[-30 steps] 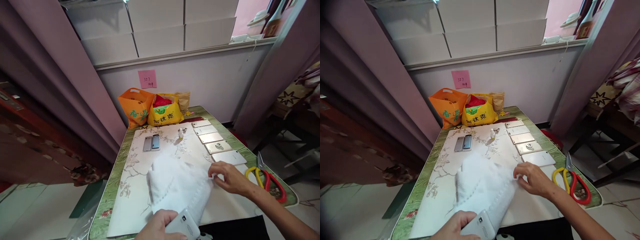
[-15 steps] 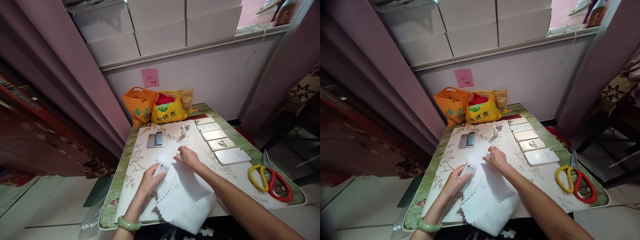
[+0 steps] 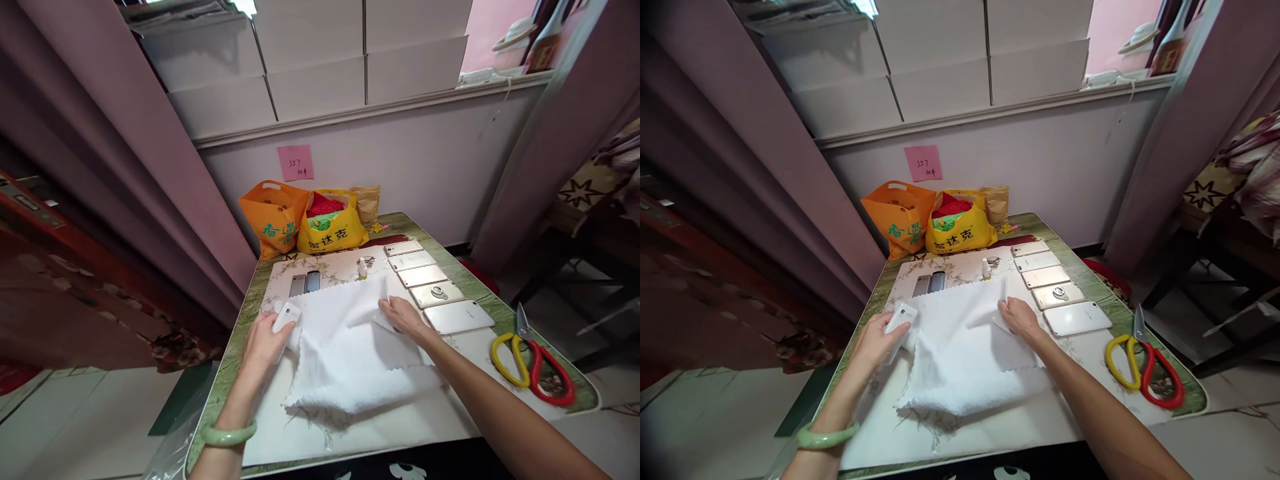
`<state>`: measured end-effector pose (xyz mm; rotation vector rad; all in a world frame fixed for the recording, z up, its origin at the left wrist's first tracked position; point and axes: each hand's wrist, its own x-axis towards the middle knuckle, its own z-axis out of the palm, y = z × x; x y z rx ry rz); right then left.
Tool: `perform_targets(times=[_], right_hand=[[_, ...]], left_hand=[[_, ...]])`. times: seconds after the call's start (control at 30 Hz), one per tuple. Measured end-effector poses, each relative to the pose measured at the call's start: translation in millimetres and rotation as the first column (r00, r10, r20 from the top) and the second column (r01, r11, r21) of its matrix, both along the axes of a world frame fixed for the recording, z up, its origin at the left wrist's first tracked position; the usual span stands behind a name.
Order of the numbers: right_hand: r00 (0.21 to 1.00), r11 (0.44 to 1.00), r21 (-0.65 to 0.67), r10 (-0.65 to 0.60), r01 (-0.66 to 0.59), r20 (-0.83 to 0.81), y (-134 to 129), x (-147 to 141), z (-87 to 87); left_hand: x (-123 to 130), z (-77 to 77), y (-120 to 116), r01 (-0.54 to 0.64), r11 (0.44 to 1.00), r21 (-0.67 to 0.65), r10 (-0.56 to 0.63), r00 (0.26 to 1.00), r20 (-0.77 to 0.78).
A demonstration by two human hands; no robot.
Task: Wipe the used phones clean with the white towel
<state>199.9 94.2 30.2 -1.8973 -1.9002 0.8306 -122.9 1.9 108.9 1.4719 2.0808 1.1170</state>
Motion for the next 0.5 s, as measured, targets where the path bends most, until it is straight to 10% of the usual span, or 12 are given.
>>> perform_targets(times=[0.1,0.2,0.33,0.5], right_hand=[[0.998,0.999,0.031,-0.011,0.013,-0.061,1,-5,-11.5],[0.987,0.996,0.082,-0.012,0.025,-0.159,3,-5,-17.1],[0.949,0.989,0.122,-0.042,0.084,-0.314,0,-12,-22.7],[0.865,0.968,0.179,-0.066,0.176,-0.498,-15,-41,-32.7]], left_hand=[[47,-12.2,22,0.091,0.996,0.0,-0.087,0.957,0.278],[106,-41.5,40,0.14,0.987,-0.076,-0.023,0.594,0.804],[153,-81.4,46,0.172,0.978,-0.114,0.022,0.464,0.886],[146,-100.1,43,0.146,0.989,-0.019,0.003,0.115,0.993]])
